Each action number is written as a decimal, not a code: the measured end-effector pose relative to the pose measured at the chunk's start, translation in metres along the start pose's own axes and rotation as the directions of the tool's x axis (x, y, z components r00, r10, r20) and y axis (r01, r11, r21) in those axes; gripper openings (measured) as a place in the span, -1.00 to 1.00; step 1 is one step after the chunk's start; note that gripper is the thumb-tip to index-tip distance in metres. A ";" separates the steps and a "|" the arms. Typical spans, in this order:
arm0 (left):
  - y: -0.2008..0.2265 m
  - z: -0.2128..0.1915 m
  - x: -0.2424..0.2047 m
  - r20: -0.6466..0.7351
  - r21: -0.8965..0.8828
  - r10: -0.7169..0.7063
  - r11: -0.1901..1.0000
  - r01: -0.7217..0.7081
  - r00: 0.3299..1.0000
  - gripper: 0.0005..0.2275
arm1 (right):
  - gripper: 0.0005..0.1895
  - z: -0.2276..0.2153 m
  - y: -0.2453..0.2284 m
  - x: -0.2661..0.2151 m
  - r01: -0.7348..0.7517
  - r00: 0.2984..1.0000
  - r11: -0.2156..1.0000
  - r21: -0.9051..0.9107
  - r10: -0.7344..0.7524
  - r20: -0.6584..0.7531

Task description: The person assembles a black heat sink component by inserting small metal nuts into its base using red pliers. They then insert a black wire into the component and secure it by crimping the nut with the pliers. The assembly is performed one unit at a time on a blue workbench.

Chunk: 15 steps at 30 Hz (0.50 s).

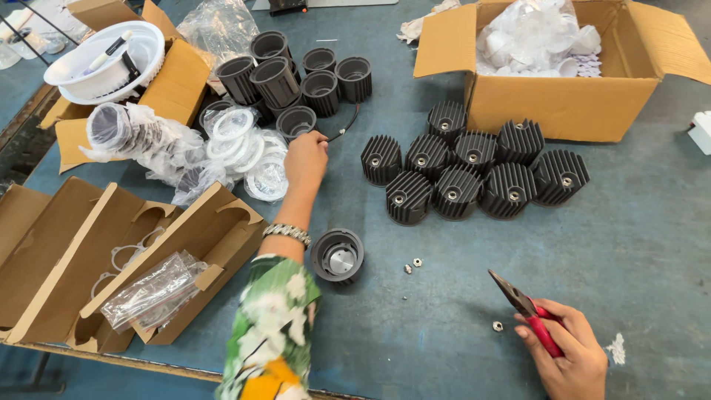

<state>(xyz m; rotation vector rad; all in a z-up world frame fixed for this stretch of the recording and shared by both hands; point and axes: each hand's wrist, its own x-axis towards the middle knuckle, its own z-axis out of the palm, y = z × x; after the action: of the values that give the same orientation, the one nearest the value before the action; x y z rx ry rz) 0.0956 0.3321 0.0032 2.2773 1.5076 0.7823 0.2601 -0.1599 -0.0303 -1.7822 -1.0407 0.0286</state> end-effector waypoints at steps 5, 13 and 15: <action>0.034 -0.074 -0.062 0.020 -0.353 0.081 0.933 -0.068 0.997 -0.85 | -0.79 -0.006 -0.009 0.005 0.039 0.999 0.998 -0.056 -0.037 0.037; 0.043 -0.129 -0.174 0.072 -0.555 0.165 0.826 -0.097 0.984 -0.83 | -0.79 -0.010 -0.016 0.008 -0.019 1.000 0.999 -0.036 0.019 0.010; 0.045 -0.132 -0.200 0.080 -0.639 0.152 0.766 -0.067 0.985 -0.84 | -0.76 -0.009 -0.014 0.010 -0.023 1.000 0.990 -0.139 0.022 -0.014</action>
<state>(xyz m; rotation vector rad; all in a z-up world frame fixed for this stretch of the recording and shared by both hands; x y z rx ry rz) -0.0086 0.1248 0.0780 1.8521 0.8610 0.9764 0.2611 -0.1587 -0.0113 -1.9181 -1.0351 -0.0420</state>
